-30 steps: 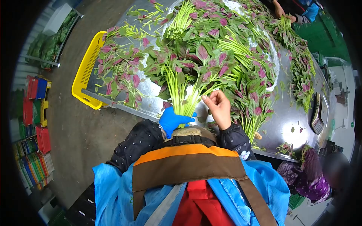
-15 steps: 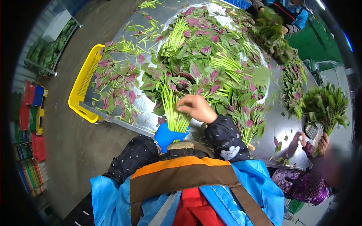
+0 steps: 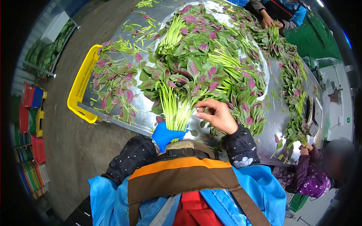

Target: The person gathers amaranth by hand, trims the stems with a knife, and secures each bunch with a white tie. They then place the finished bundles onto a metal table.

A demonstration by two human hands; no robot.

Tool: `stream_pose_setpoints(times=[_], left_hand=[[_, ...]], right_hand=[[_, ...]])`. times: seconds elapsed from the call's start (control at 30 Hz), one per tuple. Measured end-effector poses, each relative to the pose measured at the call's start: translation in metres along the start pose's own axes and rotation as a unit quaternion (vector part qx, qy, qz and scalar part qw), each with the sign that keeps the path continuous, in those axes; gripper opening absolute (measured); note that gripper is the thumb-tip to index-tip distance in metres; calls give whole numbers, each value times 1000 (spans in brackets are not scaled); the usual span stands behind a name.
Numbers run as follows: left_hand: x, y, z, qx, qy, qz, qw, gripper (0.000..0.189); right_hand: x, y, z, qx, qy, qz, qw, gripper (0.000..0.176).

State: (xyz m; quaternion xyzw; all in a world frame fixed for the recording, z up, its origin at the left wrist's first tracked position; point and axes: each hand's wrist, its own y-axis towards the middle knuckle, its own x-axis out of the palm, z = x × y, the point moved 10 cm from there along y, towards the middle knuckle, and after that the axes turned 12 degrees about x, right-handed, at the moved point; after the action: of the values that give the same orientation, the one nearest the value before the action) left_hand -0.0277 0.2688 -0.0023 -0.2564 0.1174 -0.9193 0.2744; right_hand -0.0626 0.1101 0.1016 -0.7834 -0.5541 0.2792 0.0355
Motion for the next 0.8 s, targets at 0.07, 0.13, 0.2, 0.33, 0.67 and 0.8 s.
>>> stream_pose_setpoints(times=[0.07, 0.13, 0.2, 0.33, 0.67, 0.8], left_hand=[[-3, -1, 7, 23, 67, 9, 997, 38], [-9, -1, 9, 31, 126, 18, 991, 37], [-17, -1, 6, 26, 177, 30, 983, 37], [-8, 0, 13, 65, 231, -21, 971, 40], [10, -1, 2, -17, -41, -23, 999, 45], [10, 0, 4, -27, -4, -27, 999, 42]], right_hand=[[25, -5, -34, -96, -35, 34, 994, 28], [50, -10, -44, -164, -148, 114, 969, 26], [71, -8, -38, -171, -182, 64, 966, 23], [90, -23, -27, -148, -44, -274, 949, 16], [-2, -18, 88, 77, -85, -25, 993, 24], [52, 0, 86, 152, 203, -70, 965, 35]])
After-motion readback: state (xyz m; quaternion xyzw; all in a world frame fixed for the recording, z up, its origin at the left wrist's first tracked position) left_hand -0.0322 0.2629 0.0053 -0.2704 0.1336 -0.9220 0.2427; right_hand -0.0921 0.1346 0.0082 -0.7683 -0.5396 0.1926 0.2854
